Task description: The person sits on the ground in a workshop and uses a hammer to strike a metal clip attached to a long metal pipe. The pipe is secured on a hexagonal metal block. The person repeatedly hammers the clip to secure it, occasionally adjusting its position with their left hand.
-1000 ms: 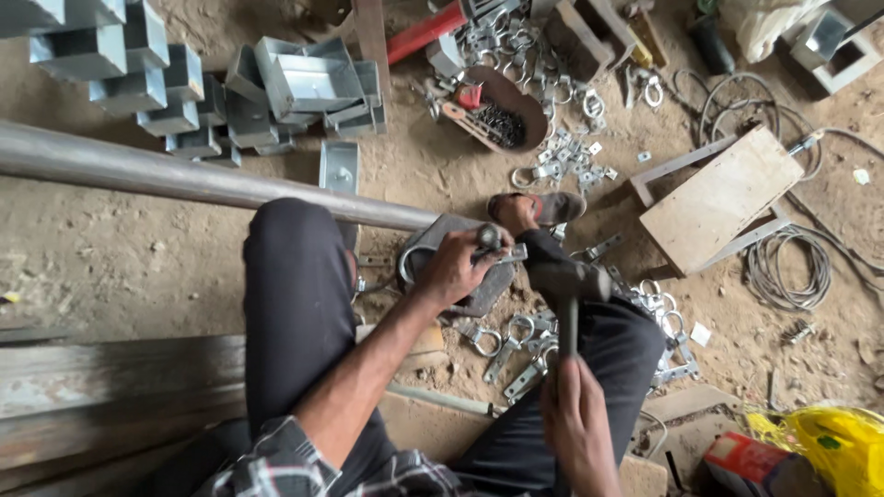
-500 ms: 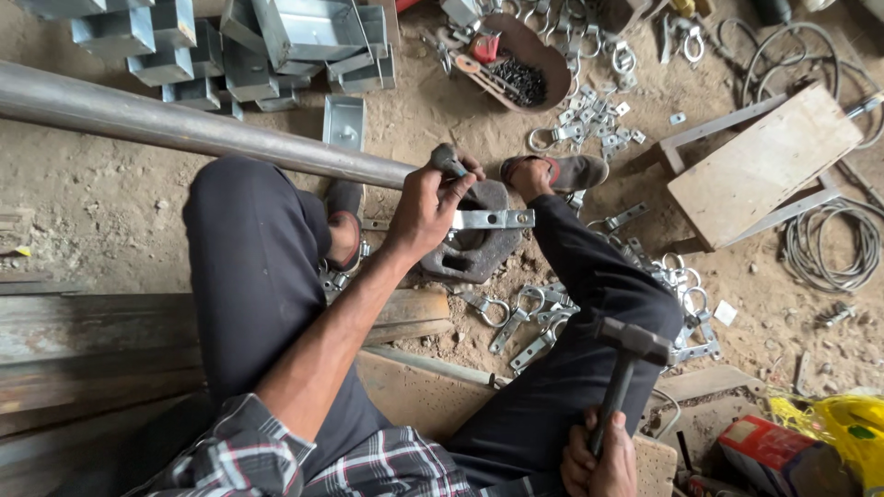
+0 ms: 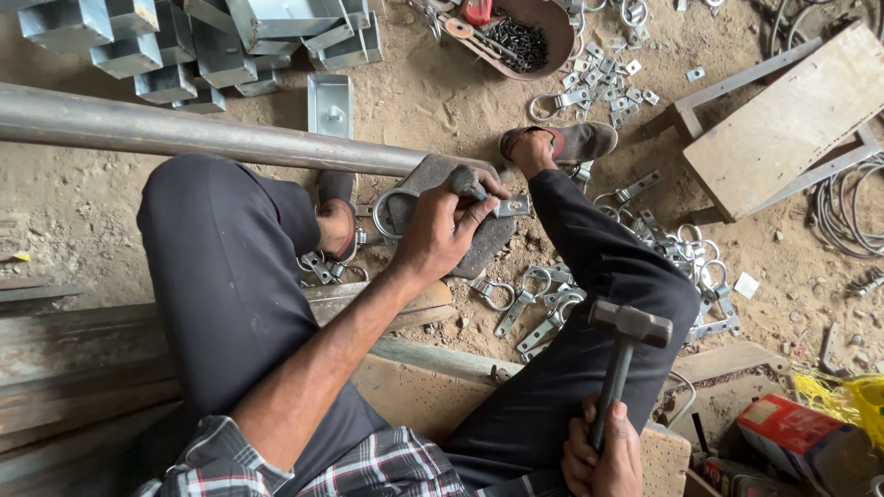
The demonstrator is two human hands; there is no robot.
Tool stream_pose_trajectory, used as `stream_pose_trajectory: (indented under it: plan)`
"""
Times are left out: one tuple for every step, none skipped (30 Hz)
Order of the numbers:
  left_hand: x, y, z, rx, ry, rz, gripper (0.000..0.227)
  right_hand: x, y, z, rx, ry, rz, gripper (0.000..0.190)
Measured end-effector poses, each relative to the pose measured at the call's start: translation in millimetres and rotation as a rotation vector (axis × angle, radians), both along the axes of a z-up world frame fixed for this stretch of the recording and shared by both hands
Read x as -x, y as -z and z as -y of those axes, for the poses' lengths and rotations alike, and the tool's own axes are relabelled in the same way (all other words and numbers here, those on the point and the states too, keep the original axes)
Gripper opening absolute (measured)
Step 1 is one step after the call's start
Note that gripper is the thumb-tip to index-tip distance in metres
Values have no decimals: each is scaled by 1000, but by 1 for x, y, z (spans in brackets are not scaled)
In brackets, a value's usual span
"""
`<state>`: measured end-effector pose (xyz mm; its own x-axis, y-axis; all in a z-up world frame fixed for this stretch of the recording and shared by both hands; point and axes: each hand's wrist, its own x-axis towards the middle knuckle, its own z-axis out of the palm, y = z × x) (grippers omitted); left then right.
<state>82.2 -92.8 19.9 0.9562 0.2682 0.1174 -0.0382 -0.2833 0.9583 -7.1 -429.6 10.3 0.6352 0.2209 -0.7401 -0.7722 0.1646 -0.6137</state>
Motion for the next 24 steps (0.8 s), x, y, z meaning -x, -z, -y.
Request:
stream_pose_trajectory:
  plan:
    - [0, 0, 0, -20, 4, 13, 17, -1, 1, 0, 10, 7, -2, 49]
    - [0, 1, -1, -39, 9, 26, 17, 0, 1, 0, 21, 15, -4, 48]
    - [0, 1, -1, -58, 13, 40, 17, 1, 1, 0, 31, 22, -5, 47]
    - [1, 3, -2, -85, 15, 55, 16, 2, 1, 0, 27, 22, -4, 48]
    - [2, 4, -3, -112, 17, 69, 16, 2, 0, -1, 22, 23, -2, 49]
    - [3, 6, -3, -139, 18, 86, 16, 3, -1, -1, 18, 23, 0, 49]
    - [2, 9, -2, -153, 28, 91, 16, 3, -2, -2, 16, 23, -6, 49]
    - [1, 12, -1, -168, 38, 96, 16, 3, -3, -3, 14, 23, -12, 49]
    - [1, 14, 0, -182, 47, 102, 16, 3, -5, -4, 12, 23, -18, 49]
    - [0, 17, 1, -203, 59, 117, 16, 1, -6, -5, 19, 21, -19, 49]
    - [-1, 21, 2, -225, 70, 132, 16, -1, -8, -6, 26, 20, -21, 49]
    - [-1, 24, 2, -246, 80, 147, 16, -1, -10, -8, 34, 17, -21, 49]
    - [-1, 27, 2, -300, 87, 192, 19, -1, -11, -8, 40, 6, -30, 49]
    - [-3, 32, 2, -353, 94, 238, 23, -1, -11, -8, 48, -4, -37, 49]
    - [-4, 36, 2, -405, 102, 285, 28, -1, -11, -7, 56, -13, -44, 50]
    - [-6, 41, 3, -409, 108, 247, 33, -1, -10, -6, 107, -27, -43, 49]
    - [-7, 45, 4, -413, 115, 210, 39, 2, -8, -6, 159, -41, -43, 49]
    - [-10, 50, 4, -418, 121, 181, 45, 2, -5, -6, 210, -53, -34, 48]
    - [-13, 54, 7, -424, 139, 119, 44, 6, -2, -7, 285, -55, -70, 48]
    - [-17, 58, 10, -436, 154, 64, 42, 8, 1, -11, 356, -56, -97, 48]
    - [-19, 60, 12, -447, 168, 10, 41, 8, 2, -13, 427, -55, -123, 48]
    - [-22, 59, 14, -547, 142, 166, 40, 3, 2, -21, 434, -89, 132, 47]
    - [-23, 56, 15, -645, 114, 323, 41, -1, -1, -31, 440, -121, 387, 46]
    - [-22, 53, 16, -590, 123, 214, 35, -7, -9, -38, 447, -154, 634, 45]
